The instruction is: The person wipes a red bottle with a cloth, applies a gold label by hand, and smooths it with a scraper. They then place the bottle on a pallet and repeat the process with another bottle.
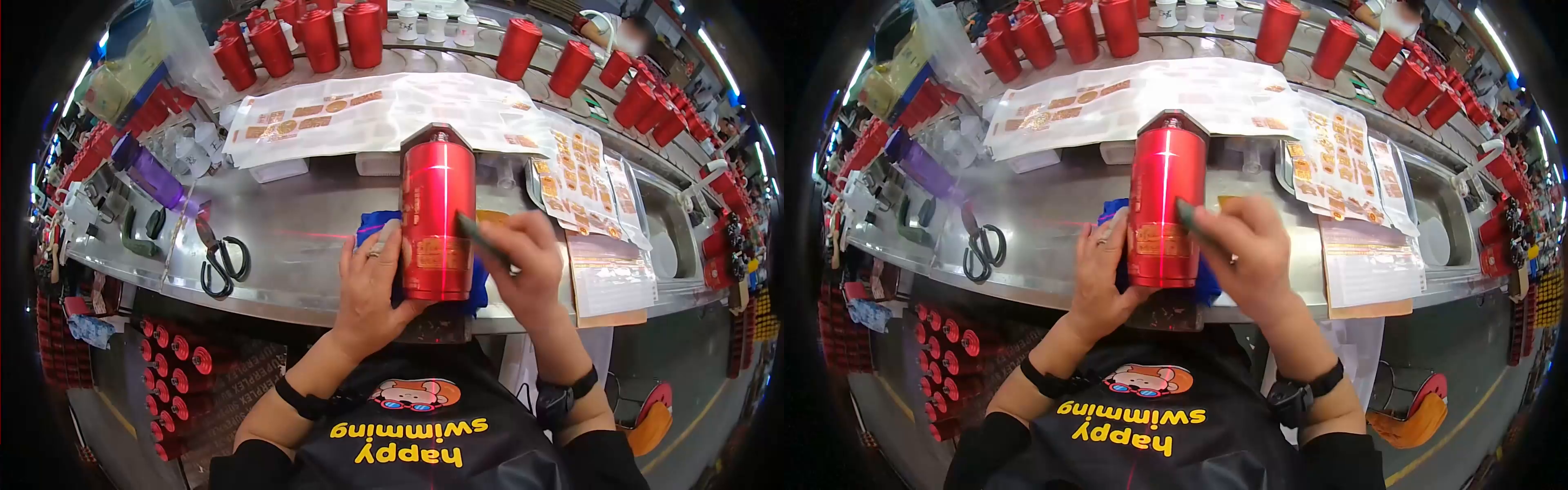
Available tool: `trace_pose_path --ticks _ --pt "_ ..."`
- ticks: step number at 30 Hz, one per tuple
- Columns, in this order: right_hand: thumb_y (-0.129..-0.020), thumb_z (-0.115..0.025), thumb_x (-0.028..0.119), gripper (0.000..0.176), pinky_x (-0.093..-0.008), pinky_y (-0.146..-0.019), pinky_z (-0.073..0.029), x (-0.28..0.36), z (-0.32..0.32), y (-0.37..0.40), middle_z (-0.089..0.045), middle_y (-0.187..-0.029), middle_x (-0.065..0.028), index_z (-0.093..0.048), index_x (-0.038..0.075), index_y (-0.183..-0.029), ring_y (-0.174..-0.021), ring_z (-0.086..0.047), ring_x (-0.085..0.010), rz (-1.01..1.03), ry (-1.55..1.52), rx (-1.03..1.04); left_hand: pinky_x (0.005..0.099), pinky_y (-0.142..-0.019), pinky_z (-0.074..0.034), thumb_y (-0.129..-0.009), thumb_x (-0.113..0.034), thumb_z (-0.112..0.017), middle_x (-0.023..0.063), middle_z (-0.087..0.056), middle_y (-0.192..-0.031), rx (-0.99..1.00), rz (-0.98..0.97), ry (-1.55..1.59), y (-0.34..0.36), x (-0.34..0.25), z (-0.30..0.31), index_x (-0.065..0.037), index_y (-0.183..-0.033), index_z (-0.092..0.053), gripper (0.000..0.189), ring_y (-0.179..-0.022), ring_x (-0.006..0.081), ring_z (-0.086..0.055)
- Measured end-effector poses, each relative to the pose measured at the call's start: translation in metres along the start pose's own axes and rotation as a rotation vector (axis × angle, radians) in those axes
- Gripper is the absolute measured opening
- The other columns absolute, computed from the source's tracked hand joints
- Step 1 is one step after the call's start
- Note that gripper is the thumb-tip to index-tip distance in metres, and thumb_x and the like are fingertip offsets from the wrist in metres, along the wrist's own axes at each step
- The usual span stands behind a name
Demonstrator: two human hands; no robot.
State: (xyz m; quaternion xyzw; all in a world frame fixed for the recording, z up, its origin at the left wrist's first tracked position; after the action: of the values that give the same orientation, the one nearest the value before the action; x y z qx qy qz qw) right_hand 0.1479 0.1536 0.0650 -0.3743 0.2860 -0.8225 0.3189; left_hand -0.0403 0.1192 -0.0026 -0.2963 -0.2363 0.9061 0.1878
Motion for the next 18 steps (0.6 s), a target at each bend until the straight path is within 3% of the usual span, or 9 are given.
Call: trace_pose_path --ticks 4,7,9,11,13,14,17,18 --pt "-0.068 -0.081 0.003 0.037 -0.0352 -0.069 -0.05 0.045 -0.014 0.009 -0.06 -0.088 -0.0087 -0.069 0.006 -0.103 -0.08 -0.061 -0.0274 0.086 -0.621 0.563 0.0596 -0.112 -0.02 -0.077 -0.043 -0.077 0.0227 -0.049 -0.139 0.005 -0.044 -0.079 -0.003 -0.005 0.006 0.006 -0.144 -0.037 0.092 -0.126 0.0401 -0.046" --pt "-0.069 -0.082 0.004 0.04 -0.0341 -0.067 -0.05 0.002 -0.002 0.002 -0.06 -0.088 -0.009 -0.069 0.007 -0.106 -0.081 -0.062 -0.0265 0.02 -0.037 0.038 0.0579 -0.112 -0.021 -0.077 -0.043 -0.078 0.0242 -0.046 -0.141 0.025 -0.032 -0.029 -0.002 -0.008 0.006 0.006 -0.146 -0.033 0.096 -0.127 0.0411 -0.044" --pt "-0.073 -0.081 0.003 0.034 -0.029 -0.061 -0.045 0.024 -0.008 0.006 -0.059 -0.087 -0.0089 -0.069 0.004 -0.105 -0.071 -0.057 -0.0193 0.086 -0.26 0.183 0.0559 -0.112 -0.022 -0.077 -0.043 -0.078 0.0268 -0.043 -0.142 0.059 0.013 0.08 -0.004 -0.005 0.008 0.007 -0.148 -0.027 0.1 -0.128 0.0428 -0.043" --pt "-0.078 -0.078 0.004 0.025 -0.0268 -0.06 -0.043 0.024 -0.001 0.012 -0.059 -0.085 -0.0059 -0.068 0.002 -0.101 -0.074 -0.057 -0.0153 -0.098 -0.514 0.33 0.0537 -0.113 -0.024 -0.078 -0.042 -0.078 0.0309 -0.038 -0.144 0.128 0.083 0.281 -0.005 -0.004 0.009 0.008 -0.15 -0.019 0.106 -0.129 0.045 -0.041" --pt "-0.084 -0.076 0.009 0.021 -0.0255 -0.059 -0.044 -0.016 0.004 0.029 -0.061 -0.083 -0.004 -0.067 0.001 -0.102 -0.07 -0.057 -0.0111 -0.389 -0.484 0.121 0.052 -0.112 -0.026 -0.079 -0.04 -0.078 0.0345 -0.034 -0.145 0.119 0.149 0.432 -0.015 -0.011 0.007 0.009 -0.15 -0.013 0.108 -0.13 0.0469 -0.039" --pt "-0.09 -0.071 0.011 0.017 -0.0212 -0.06 -0.042 -0.026 0.003 0.034 -0.06 -0.085 -0.001 -0.066 0.0 -0.101 -0.072 -0.054 -0.0064 -0.574 -0.651 -0.032 0.0512 -0.112 -0.027 -0.079 -0.039 -0.077 0.0362 -0.032 -0.145 0.109 0.178 0.502 -0.023 -0.014 0.003 0.009 -0.15 -0.01 0.109 -0.13 0.0478 -0.038" --pt "-0.093 -0.069 0.013 0.016 -0.019 -0.064 -0.043 -0.033 -0.004 0.042 -0.059 -0.086 0.0016 -0.064 -0.001 -0.098 -0.075 -0.053 -0.0049 -0.697 -0.818 -0.235 0.0525 -0.11 -0.029 -0.081 -0.034 -0.077 0.0362 -0.034 -0.141 -0.074 0.152 0.18 -0.043 -0.021 -0.007 0.009 -0.15 -0.009 0.106 -0.128 0.0472 -0.04" --pt "-0.093 -0.07 0.013 0.016 -0.019 -0.065 -0.043 -0.031 -0.005 0.043 -0.059 -0.086 0.0015 -0.064 -0.001 -0.098 -0.075 -0.053 -0.0047 -0.677 -0.799 -0.188 0.051 -0.11 -0.03 -0.083 -0.03 -0.074 0.0343 -0.036 -0.14 -0.097 0.163 0.194 -0.045 -0.019 -0.012 0.01 -0.15 -0.01 0.101 -0.126 0.0466 -0.043"
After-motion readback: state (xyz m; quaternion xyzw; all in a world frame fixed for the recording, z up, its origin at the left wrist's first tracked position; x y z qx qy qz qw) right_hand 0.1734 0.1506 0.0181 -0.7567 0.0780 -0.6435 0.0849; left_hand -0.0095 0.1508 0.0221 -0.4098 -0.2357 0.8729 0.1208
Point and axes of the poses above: each hand's wrist, its own y-axis away from the middle knuckle, its own z-axis out of the back of the hand, x = y × z, the point moved 7 cm from there along -y, towards the middle knuckle
